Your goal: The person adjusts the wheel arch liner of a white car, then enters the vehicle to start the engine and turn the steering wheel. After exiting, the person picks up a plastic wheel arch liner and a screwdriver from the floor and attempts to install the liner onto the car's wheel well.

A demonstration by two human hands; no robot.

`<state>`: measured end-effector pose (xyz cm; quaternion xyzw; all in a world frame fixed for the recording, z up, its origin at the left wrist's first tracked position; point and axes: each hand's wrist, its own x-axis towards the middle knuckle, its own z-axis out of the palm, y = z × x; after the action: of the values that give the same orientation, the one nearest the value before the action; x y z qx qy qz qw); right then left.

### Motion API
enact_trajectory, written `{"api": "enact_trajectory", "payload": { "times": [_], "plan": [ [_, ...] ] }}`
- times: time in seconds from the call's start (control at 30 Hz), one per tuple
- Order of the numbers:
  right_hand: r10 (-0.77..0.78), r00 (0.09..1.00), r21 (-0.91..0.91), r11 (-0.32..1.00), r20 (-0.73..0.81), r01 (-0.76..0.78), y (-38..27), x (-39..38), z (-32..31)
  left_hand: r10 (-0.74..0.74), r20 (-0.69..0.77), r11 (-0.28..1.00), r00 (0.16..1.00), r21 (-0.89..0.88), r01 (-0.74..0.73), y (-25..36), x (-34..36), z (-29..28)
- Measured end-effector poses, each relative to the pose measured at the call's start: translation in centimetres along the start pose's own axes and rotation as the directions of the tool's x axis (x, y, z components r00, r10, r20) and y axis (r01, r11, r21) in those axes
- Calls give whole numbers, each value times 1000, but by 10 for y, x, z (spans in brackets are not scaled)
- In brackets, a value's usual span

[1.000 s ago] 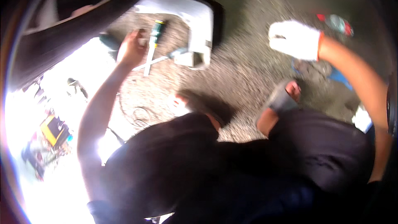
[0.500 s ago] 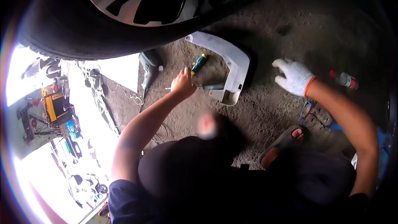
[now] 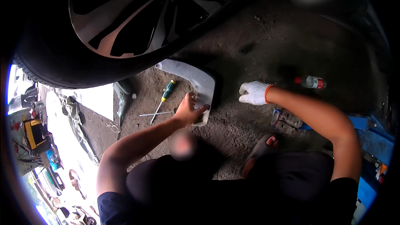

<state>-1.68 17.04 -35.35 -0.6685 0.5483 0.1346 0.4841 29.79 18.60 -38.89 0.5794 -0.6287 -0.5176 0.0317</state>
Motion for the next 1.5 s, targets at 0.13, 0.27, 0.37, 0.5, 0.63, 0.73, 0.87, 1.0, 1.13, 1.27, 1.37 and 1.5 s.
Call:
{"api": "enact_trajectory", "payload": {
  "times": [0.13,0.27,0.37,0.5,0.63,0.73,0.87,1.0,1.13,1.27,1.37,1.5],
  "plan": [
    [87,995,26,996,54,-89,-1,6,-26,-121,-75,945,990,-313,92,-28,17,25],
    [288,958,548,799,12,-247,15,9,-29,-196,-121,956,973,-245,162,9,11,32],
    [244,970,427,876,10,-225,17,11,-30,-362,-29,918,932,-185,351,52,-7,26],
    [198,980,592,793,-31,-142,4,-3,-19,-246,87,969,965,18,245,61,-37,29],
    [67,987,823,545,145,-157,-7,-22,-23,46,213,953,976,283,-106,74,-61,26],
    [-34,996,857,513,83,-54,20,-33,-17,424,218,828,879,299,-474,74,-61,31],
    [-209,954,754,586,-212,296,15,-66,-36,634,280,757,721,-416,-503,59,-30,19],
    [-65,967,538,820,-245,192,-15,-133,-91,408,641,604,650,344,-719,133,-8,-18],
    [37,815,213,971,-578,107,-15,-182,-109,751,432,253,499,510,-822,196,9,-39],
    [40,532,61,998,-846,23,6,-200,-108,513,538,210,669,677,-706,224,64,-22],
    [59,433,89,995,-899,48,5,-202,-114,160,625,393,764,669,-631,224,119,-8],
    [11,428,55,994,-904,91,-29,-206,-141,230,386,891,893,286,-353,235,164,27]
  ]
}}
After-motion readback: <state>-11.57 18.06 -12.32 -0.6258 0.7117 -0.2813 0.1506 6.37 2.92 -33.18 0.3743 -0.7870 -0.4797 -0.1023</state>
